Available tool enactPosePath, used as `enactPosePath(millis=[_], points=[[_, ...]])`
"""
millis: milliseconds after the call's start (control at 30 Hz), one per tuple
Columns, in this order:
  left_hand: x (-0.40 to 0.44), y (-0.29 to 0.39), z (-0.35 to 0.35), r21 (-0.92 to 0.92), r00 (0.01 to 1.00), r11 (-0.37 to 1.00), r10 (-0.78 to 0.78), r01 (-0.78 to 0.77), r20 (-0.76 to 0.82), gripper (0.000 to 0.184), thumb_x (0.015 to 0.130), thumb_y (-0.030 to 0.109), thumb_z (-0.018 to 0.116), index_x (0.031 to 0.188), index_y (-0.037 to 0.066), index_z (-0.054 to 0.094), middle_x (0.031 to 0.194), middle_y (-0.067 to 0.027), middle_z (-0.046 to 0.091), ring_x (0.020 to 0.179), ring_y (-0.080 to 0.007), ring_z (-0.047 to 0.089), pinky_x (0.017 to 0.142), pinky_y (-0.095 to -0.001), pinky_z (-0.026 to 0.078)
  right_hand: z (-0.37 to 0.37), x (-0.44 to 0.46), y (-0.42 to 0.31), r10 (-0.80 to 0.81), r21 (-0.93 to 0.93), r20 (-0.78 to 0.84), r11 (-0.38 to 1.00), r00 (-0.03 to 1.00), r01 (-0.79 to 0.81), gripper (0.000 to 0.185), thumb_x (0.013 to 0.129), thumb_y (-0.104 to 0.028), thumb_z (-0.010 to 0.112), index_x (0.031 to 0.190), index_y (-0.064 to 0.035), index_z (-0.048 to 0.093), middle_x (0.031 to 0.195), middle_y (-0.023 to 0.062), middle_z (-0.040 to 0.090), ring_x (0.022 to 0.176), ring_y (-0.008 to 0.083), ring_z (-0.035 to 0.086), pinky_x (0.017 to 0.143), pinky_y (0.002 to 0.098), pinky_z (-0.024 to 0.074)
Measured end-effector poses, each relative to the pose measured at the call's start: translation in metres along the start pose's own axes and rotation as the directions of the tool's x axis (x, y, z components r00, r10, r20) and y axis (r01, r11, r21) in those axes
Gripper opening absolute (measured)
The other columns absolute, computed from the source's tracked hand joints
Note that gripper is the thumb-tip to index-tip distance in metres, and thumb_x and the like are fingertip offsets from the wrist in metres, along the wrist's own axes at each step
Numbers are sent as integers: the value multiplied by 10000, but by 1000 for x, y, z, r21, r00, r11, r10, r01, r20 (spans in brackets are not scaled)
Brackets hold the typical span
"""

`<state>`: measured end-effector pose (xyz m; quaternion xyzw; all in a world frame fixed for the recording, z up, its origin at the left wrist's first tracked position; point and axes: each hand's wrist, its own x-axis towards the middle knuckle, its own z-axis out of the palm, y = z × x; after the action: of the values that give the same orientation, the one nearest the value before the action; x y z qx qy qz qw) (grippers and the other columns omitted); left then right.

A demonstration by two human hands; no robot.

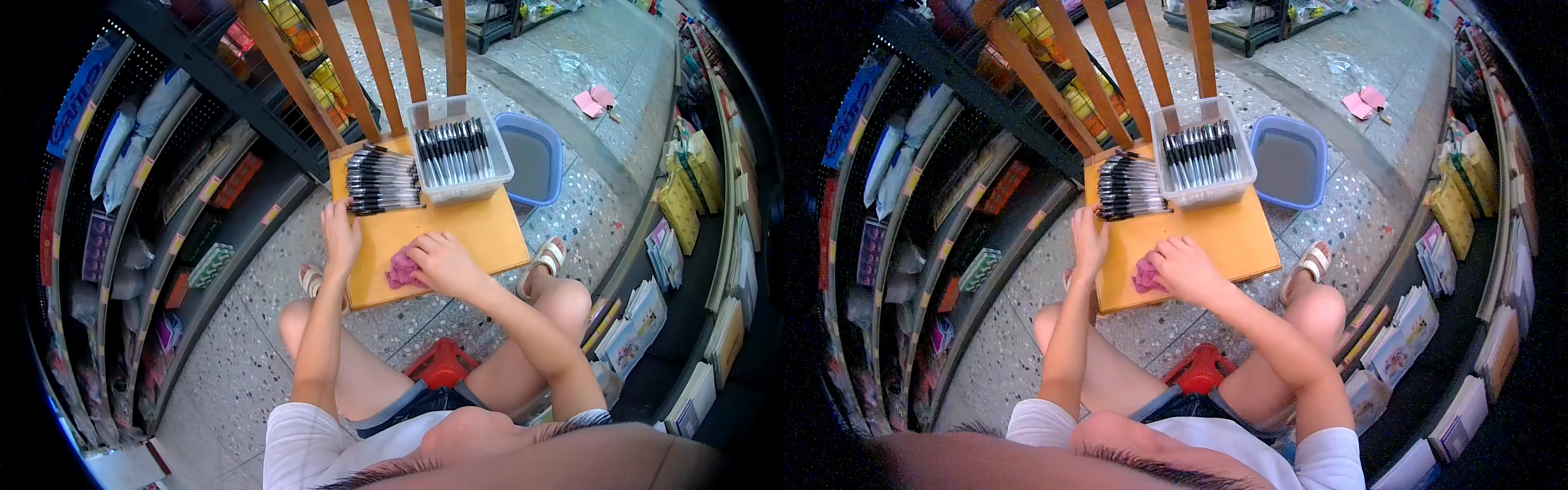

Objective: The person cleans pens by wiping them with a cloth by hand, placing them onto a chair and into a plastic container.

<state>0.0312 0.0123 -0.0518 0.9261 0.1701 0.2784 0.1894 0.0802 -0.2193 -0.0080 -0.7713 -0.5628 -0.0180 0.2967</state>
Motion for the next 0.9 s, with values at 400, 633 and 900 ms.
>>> enactPosePath(millis=[400, 633, 900], points=[[-7, -20, 4, 63, 987, 988, -143, 139, 70, 318, 746, 53, 613, 1062, 67, 583, 1012, -142, 584, 978, -323, 516, 860, -395, 394, -12, 7, 14, 462, 755, 75, 553, 884, -353, 123, 802, -114, 559, 855, -4, 542, 697, 50, 547, 654, 100, 504, 608, 257, 432], [-7, -19, 2, 55, 978, 979, -201, 198, 54, 231, 766, 127, 629, 993, 80, 625, 982, -133, 594, 988, -327, 512, 849, -434, 391, -21, -11, 36, 503, -93, -106, 854, 858, -512, 135, 770, -90, 558, 876, -7, 559, 884, 153, 593, 804, 351, 567, 647, 410, 451], [-5, -21, 2, 31, 984, 984, -176, 176, 23, 183, 751, 142, 652, 907, 52, 622, 889, -115, 614, 894, -298, 557, 794, -397, 422, -3, -2, 4, 59, -85, -94, 994, 994, -67, 232, 788, -136, 597, 995, -35, 567, 1080, 124, 560, 1012, 280, 519, 878, 396, 390]])
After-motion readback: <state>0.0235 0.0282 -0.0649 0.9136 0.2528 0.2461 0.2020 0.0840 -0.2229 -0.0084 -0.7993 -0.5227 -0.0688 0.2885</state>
